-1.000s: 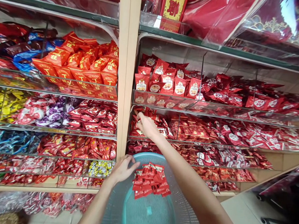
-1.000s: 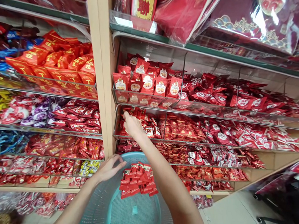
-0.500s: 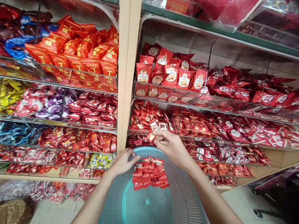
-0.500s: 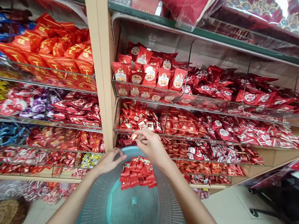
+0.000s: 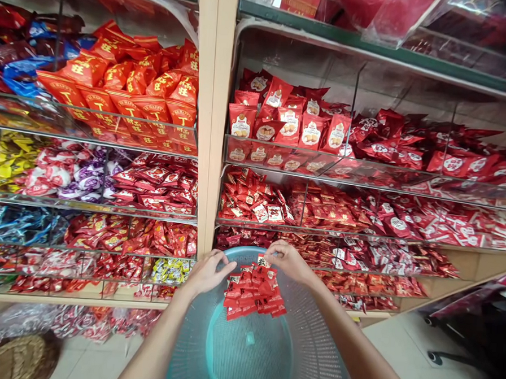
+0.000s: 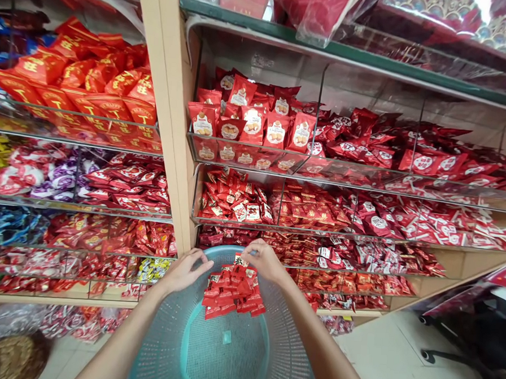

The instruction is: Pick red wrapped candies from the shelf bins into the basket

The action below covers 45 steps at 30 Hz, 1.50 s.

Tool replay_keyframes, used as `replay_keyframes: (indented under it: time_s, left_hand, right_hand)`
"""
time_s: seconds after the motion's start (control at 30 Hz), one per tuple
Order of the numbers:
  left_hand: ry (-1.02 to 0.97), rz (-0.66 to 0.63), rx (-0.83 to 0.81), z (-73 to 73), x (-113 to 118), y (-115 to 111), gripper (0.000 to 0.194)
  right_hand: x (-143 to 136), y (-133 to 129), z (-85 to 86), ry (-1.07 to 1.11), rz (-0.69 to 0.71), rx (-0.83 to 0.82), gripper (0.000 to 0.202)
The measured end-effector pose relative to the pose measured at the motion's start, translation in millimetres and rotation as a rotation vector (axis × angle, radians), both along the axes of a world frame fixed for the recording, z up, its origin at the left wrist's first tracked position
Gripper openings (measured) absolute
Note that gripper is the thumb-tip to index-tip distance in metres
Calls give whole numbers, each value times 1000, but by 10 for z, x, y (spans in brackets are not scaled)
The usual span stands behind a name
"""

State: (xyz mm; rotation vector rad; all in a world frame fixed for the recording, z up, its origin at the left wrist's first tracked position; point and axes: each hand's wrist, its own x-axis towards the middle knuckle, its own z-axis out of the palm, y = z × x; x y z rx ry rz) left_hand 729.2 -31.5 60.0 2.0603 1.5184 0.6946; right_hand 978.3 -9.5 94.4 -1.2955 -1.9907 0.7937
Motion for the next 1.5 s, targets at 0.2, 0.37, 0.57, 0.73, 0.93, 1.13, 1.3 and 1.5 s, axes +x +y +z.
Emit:
replay_keyframes:
  time_s: [0.2,0.37,0.57,0.73,0.93,1.13,1.3,1.5]
  left_hand:
    - [-6,2,13,-3,-1,-2,44]
    - [-5,-1,8,7,4,-10,44]
    - [1,2,15,-4,6,-7,44]
    - [0,3,20,-6,11,-7,43]
    - [4,-6,28,-8,4,-3,44]
    - [5,-1,31,-8,4,-7,45]
    - [17,9,25,-7,6,-14,46]
    - [18,2,30,-5,1,-17,47]
  right_hand:
    - [-44,60,-183,122,79,-174,24]
    - [-95,146,-404,-101,-43,-86,19]
    - [-211,10,-417,-505,-164,95,14]
    - [-316,-107,-381,-869,-195,181,17]
    - [-317,-137,-294,-872,-256,284,22]
    - [-183,-315,-246,-736,96,389,44]
    - [-72,-382,-558,-843,136,343,62]
    - [121,-359,-716,-774,248,395,65]
